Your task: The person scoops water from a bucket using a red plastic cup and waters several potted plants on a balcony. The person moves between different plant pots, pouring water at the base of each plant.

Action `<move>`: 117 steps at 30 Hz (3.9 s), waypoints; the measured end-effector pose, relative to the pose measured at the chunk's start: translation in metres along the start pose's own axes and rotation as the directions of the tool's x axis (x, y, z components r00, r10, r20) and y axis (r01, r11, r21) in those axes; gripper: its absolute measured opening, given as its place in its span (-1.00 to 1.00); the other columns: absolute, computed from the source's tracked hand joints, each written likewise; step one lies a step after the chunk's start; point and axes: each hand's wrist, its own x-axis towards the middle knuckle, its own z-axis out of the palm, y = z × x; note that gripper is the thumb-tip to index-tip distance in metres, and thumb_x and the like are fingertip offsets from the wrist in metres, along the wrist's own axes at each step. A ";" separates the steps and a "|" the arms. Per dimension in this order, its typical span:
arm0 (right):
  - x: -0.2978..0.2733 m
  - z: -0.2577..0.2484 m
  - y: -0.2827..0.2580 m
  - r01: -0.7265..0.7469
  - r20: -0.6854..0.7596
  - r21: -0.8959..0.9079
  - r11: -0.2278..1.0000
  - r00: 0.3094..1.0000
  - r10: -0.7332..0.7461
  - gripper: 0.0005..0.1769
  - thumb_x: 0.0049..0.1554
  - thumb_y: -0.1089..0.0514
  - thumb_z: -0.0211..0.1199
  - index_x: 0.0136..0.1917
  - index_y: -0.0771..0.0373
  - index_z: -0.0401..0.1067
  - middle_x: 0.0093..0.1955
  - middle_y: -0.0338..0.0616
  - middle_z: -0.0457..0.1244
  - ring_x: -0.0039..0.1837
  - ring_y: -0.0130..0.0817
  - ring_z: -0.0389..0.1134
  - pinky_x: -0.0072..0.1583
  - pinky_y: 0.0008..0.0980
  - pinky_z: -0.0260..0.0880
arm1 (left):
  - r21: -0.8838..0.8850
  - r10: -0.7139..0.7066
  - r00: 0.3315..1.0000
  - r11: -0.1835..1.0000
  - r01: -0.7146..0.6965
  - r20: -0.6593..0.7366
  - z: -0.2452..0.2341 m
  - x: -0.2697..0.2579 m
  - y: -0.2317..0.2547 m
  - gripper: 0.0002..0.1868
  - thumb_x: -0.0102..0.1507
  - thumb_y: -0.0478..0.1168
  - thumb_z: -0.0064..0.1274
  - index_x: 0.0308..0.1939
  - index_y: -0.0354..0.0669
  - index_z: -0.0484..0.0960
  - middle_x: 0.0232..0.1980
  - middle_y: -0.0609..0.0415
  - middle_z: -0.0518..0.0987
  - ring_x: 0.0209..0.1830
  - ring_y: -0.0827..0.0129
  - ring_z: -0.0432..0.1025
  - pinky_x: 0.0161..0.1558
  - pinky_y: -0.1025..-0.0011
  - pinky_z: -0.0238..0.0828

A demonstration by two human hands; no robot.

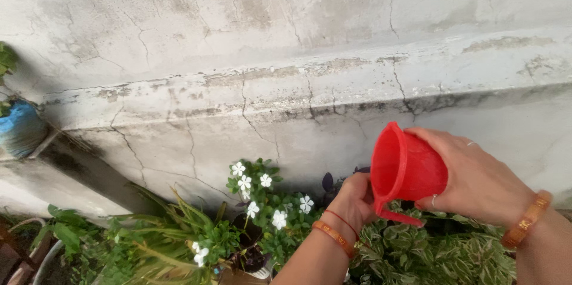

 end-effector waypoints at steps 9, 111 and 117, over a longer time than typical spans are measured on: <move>0.000 0.001 0.003 0.024 -0.011 0.017 1.000 1.000 -0.024 0.47 -0.50 -0.08 0.74 0.58 -0.17 0.03 0.52 -0.26 0.14 0.51 -0.16 0.17 0.42 -0.12 0.30 | -0.257 -0.035 0.994 0.966 0.008 -0.102 -0.010 0.005 0.002 -0.74 0.43 -0.23 -0.22 -0.26 -0.21 0.54 -0.44 0.20 0.44 -0.63 0.54 0.21 -0.57 0.56 0.25; 0.060 0.061 -0.245 0.649 -0.079 -0.047 0.759 0.755 -0.650 0.30 -0.40 -0.12 0.69 0.51 -0.02 0.11 0.51 -0.14 0.12 0.45 -0.02 0.13 0.40 -0.06 0.21 | -0.447 0.418 0.906 0.798 -0.404 -0.073 -0.196 -0.118 0.152 -0.63 0.40 -0.27 -0.31 0.09 -0.43 0.56 0.09 -0.28 0.63 0.06 -0.02 0.56 0.18 0.02 0.50; 0.063 0.071 -0.281 0.604 -0.013 -0.063 0.795 0.796 -0.606 0.30 -0.38 -0.10 0.70 0.53 -0.08 0.08 0.54 -0.17 0.09 0.47 -0.06 0.11 0.39 -0.08 0.22 | -0.470 0.409 0.899 0.770 -0.431 -0.155 -0.222 -0.142 0.170 -0.65 0.40 -0.20 -0.27 0.08 -0.35 0.53 0.07 -0.23 0.61 0.04 -0.02 0.53 0.17 -0.05 0.45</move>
